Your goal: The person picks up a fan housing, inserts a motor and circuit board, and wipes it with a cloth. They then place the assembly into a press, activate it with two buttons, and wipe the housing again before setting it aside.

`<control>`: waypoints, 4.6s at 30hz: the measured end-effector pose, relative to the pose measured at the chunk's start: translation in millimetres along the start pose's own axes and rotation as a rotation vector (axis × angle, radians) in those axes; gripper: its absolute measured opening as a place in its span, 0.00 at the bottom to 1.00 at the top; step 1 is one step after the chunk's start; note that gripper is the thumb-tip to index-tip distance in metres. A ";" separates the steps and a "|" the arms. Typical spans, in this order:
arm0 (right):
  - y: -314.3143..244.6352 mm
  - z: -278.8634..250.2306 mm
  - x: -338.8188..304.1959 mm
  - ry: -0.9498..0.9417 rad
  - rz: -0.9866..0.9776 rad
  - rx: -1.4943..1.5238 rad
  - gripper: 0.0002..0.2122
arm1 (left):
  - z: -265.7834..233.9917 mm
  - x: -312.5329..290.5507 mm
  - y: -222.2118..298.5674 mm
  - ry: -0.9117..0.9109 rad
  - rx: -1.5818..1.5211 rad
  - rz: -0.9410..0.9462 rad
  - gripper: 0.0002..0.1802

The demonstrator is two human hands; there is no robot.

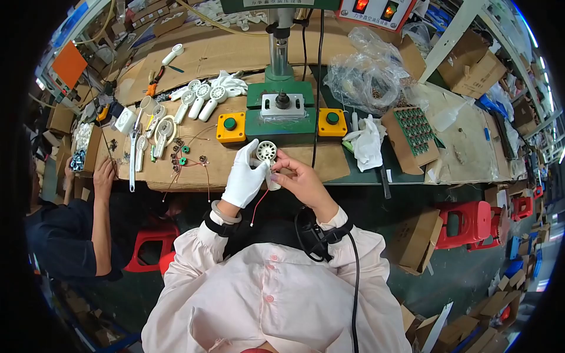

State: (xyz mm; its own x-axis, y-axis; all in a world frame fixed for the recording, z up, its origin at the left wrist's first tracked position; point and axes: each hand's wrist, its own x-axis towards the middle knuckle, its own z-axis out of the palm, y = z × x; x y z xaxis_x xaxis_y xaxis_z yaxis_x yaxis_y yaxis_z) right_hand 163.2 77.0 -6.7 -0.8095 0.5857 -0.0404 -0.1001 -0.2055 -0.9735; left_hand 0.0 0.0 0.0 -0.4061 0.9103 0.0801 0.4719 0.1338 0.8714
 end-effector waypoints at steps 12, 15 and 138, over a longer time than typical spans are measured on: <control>-11.6 13.9 -17.3 0.035 -0.201 0.126 0.09 | 13.8 2.5 -3.8 -0.138 -0.861 -0.144 0.24; -9.8 15.9 -17.8 0.060 -0.247 0.082 0.09 | 12.9 2.8 -2.2 -0.149 -0.922 -0.100 0.22; -69.3 -0.8 12.6 -0.022 -0.690 -1.361 0.08 | 18.0 14.1 -16.8 -0.566 -1.503 -0.397 0.19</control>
State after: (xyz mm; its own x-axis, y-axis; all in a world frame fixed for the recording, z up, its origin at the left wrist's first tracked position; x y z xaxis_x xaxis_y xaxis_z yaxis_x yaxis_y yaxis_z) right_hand 160.3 99.3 60.1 -0.8385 0.2478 0.4853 0.1316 0.9563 -0.2610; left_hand 0.4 17.6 -22.2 0.1688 0.9772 -0.1289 -0.8523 0.2104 0.4788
